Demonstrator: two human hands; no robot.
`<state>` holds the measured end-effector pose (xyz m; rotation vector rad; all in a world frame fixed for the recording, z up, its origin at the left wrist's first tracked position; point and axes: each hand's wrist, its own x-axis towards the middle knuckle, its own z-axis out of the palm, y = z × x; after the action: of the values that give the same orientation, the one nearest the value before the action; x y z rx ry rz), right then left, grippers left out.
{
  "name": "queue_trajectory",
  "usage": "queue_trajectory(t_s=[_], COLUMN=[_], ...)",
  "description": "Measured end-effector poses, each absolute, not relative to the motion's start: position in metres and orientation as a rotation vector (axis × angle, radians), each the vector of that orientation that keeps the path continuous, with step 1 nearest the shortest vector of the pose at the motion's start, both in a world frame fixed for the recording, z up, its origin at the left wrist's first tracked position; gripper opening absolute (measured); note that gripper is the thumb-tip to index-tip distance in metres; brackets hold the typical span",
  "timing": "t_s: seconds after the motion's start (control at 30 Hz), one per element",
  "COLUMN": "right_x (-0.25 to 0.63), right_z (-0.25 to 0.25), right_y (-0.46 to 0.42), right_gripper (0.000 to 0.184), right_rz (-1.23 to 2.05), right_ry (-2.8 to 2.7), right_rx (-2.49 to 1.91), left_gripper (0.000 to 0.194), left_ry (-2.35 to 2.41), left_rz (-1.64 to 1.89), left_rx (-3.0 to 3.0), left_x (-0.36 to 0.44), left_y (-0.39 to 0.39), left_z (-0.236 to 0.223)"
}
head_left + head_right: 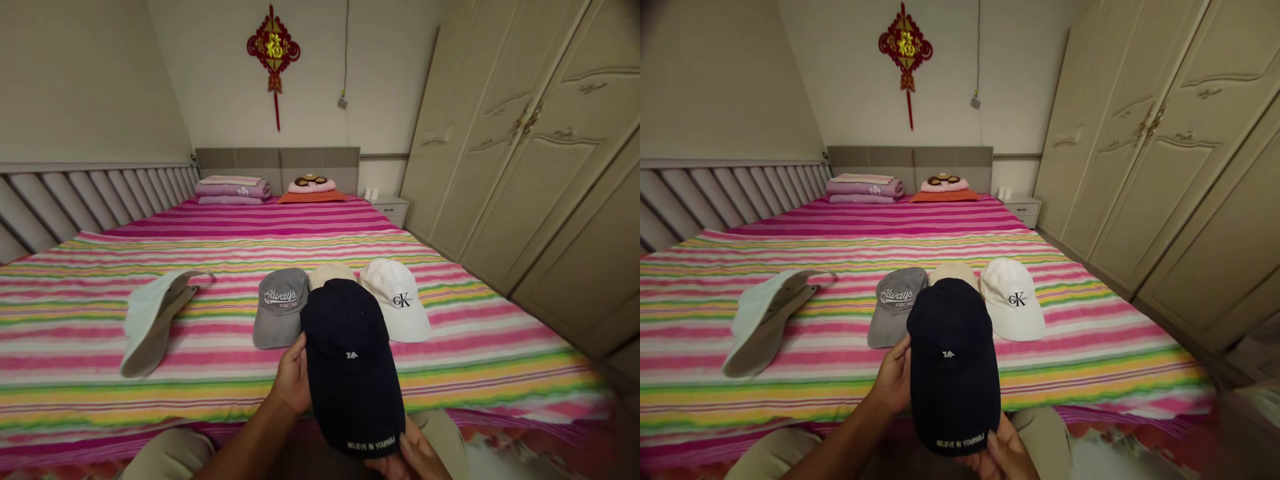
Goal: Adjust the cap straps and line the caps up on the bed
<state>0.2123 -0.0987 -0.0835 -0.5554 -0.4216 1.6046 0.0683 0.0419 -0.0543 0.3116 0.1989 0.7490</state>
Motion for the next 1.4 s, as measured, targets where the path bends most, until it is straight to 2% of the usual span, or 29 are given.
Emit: queue_trajectory(t_s=[0.17,0.43,0.63,0.83,1.1,1.17,1.27,1.4], right_x=[0.217,0.231,0.237,0.252,0.345,0.373,0.41,0.448], right_z=[-0.097,-0.116,-0.106,-0.091,-0.056,-0.042,-0.025,-0.027], right_y=[-0.092,-0.096,-0.101,-0.105,-0.071,-0.051,-0.019,0.013], right_gripper=[0.032,0.033,0.033,0.025,0.019,0.019,0.033,0.032], right_rz=[1.542,1.49,1.525,1.444,1.0,0.9,0.829,0.779], right_ry=[-0.281,-0.32,-0.318,-0.279,-0.389,-0.327,-0.238,-0.256], right_rx=[-0.449,-0.547,-0.58,-0.585,-0.748,-0.783,-0.84,-0.912], left_gripper=[0.04,0.054,0.051,0.042,0.019,0.018,0.021,0.021], left_ry=[0.077,-0.063,-0.003,0.112,0.573,0.652,0.69,0.705], left_rz=[0.785,0.587,0.593,0.781,0.783,0.781,0.764,0.751], left_rx=[0.336,0.381,0.355,0.327,0.527,0.659,0.794,0.834], left_x=[0.075,0.082,0.087,0.085,0.063,0.061,0.062,0.062], left_y=[0.037,0.032,0.03,0.036,0.05,0.05,0.049,0.048], left_z=[-0.048,-0.041,-0.042,-0.051,-0.104,-0.111,-0.114,-0.115])
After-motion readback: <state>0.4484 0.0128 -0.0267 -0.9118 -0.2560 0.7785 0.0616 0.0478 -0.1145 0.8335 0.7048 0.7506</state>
